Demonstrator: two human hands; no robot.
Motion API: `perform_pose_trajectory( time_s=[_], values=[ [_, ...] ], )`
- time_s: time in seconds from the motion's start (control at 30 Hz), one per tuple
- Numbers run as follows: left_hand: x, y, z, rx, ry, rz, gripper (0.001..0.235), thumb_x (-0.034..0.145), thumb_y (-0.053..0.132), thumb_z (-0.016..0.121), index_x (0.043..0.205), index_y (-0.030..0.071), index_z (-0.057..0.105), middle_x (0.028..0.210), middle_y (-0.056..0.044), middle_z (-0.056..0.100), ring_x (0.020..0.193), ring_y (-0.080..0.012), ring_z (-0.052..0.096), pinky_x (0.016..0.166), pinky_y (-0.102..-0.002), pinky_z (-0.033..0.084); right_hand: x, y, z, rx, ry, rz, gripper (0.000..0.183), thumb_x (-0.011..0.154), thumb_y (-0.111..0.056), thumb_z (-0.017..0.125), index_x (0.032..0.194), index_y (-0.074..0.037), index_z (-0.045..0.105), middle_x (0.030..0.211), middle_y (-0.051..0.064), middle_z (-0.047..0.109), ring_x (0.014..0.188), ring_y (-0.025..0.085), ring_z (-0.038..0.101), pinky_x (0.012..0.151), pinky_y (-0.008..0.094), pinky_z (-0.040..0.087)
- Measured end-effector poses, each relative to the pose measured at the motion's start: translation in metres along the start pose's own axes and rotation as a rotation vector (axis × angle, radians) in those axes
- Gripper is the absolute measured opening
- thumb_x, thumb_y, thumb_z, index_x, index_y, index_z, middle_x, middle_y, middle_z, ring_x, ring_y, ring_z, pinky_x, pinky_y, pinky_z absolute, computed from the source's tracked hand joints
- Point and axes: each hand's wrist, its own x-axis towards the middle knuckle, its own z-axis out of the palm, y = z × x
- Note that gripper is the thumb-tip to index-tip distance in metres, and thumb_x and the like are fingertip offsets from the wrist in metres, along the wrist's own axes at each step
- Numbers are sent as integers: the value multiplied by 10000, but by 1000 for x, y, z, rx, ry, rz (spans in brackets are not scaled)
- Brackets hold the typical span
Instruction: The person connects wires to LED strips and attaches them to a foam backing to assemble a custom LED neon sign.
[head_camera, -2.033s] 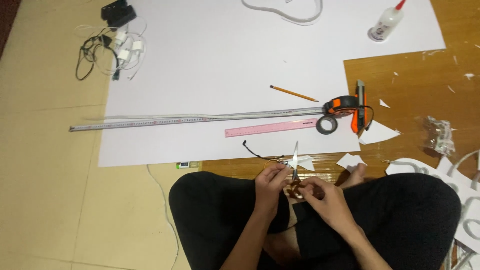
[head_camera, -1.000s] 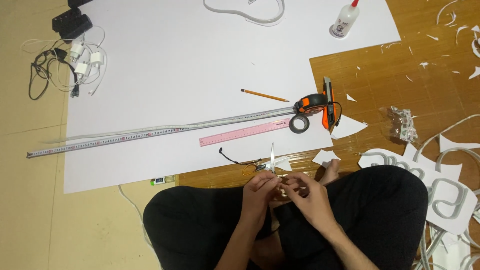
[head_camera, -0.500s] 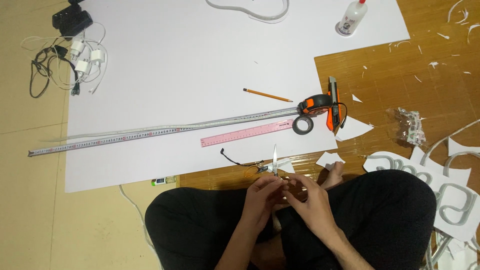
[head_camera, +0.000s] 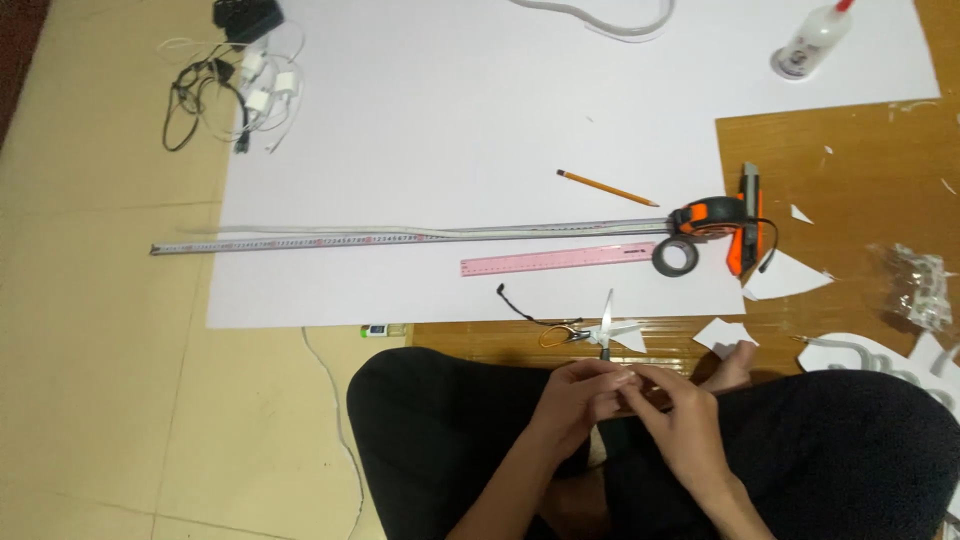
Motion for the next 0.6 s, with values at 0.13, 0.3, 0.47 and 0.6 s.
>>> perform_pose_trajectory(
  time_s=[0.13,0.3,0.47,0.6],
  values=[
    [4,-3,-2,-1,-35,-6,216,926,72,716,1101,-54,705,1036,-161,718,939,-230,690,914,-365,596,-2,-4,-1,-16,69,-39,329,795,-114,793,1118,-46,782,901,89,811,675,173,727,624,274,584],
    [0,1,4,5,32,-12,184,931,58,708,1086,-41,714,1016,-144,707,909,-198,673,867,-306,576,-2,-8,-4,26,102,-7,315,789,-102,806,1093,-24,788,871,94,823,664,158,733,618,263,590],
    [4,2,7,38,9,41,217,967,103,667,1138,-29,687,939,-133,706,784,-183,653,739,-289,558,4,2,-8,179,122,49,231,839,-118,787,1032,6,815,718,62,771,589,109,594,541,231,473],
    [13,1,4,-21,172,140,346,954,214,699,1214,-9,655,1005,-255,744,884,-328,749,806,-419,618,2,-17,-24,680,154,87,195,814,21,821,998,70,780,821,187,787,778,187,691,787,362,596]
  ],
)
